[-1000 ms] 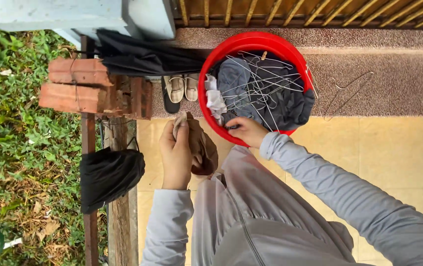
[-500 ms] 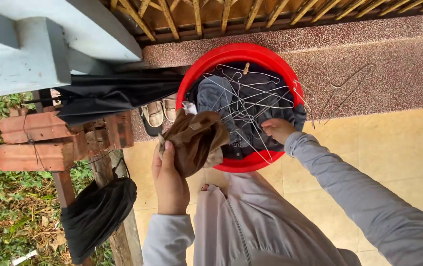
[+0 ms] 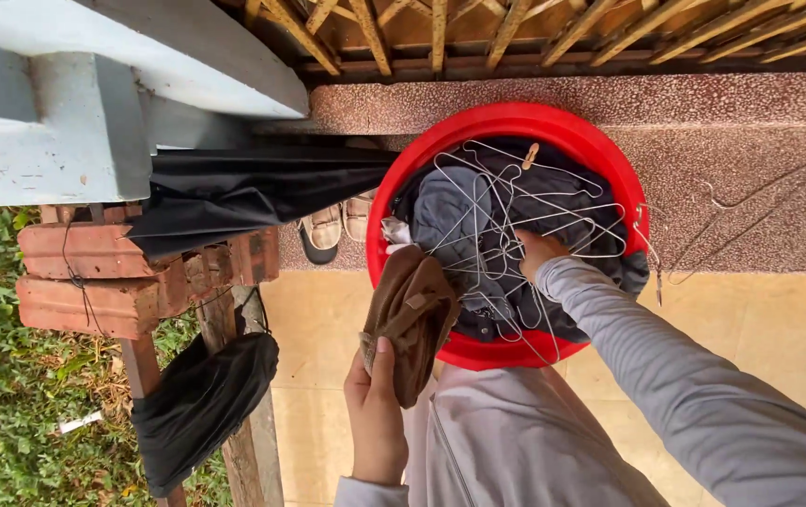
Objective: Hanging various items of laundry on a clothesline using hangers.
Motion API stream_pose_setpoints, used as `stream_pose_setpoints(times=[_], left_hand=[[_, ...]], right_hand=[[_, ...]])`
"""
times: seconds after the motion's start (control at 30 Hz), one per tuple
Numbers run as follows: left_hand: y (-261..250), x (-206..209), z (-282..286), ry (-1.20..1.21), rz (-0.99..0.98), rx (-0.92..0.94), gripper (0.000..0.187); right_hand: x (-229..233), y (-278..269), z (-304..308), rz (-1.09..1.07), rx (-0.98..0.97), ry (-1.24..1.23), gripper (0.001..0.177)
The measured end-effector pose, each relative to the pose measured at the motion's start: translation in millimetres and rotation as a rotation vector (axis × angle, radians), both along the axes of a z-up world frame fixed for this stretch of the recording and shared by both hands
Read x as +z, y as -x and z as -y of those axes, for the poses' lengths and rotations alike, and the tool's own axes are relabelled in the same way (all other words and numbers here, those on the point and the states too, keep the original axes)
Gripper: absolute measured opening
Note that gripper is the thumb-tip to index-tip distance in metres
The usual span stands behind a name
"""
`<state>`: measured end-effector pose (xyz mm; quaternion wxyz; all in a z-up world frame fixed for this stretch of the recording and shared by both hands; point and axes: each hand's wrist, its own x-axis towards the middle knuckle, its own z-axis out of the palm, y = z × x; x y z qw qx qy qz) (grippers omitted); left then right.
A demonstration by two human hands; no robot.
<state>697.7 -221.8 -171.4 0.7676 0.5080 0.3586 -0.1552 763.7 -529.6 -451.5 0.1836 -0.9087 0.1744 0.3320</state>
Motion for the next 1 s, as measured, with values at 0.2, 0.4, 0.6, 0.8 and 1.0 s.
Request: stream_pose_setpoints(times=[0.2, 0.4, 0.6, 0.8, 1.0], left_hand=[[5, -8, 0, -0.051, -0.074, -0.008, 0.039], [9, -19, 2, -0.103, -0.176, -0.038, 0.036], [8, -12, 12, -0.081, -0.120, -0.044, 0.035], [16, -11, 13, -0.052, -0.040, -0.072, 0.036], [21, 1, 14, -0.083, 0.005, -0.129, 0.035]], right_hand=[[-14, 11, 11, -0.113, 0.254, 0.032, 0.072], [-33, 19, 16, -0.228, 0.212, -0.115, 0.080], [44, 4, -6, -0.058, 0.263, 0.079, 0.052], [86, 4, 15, 0.406, 0.269, 0.185, 0.033], [126, 18, 30, 0.780, 0.421, 0.043, 0.035]])
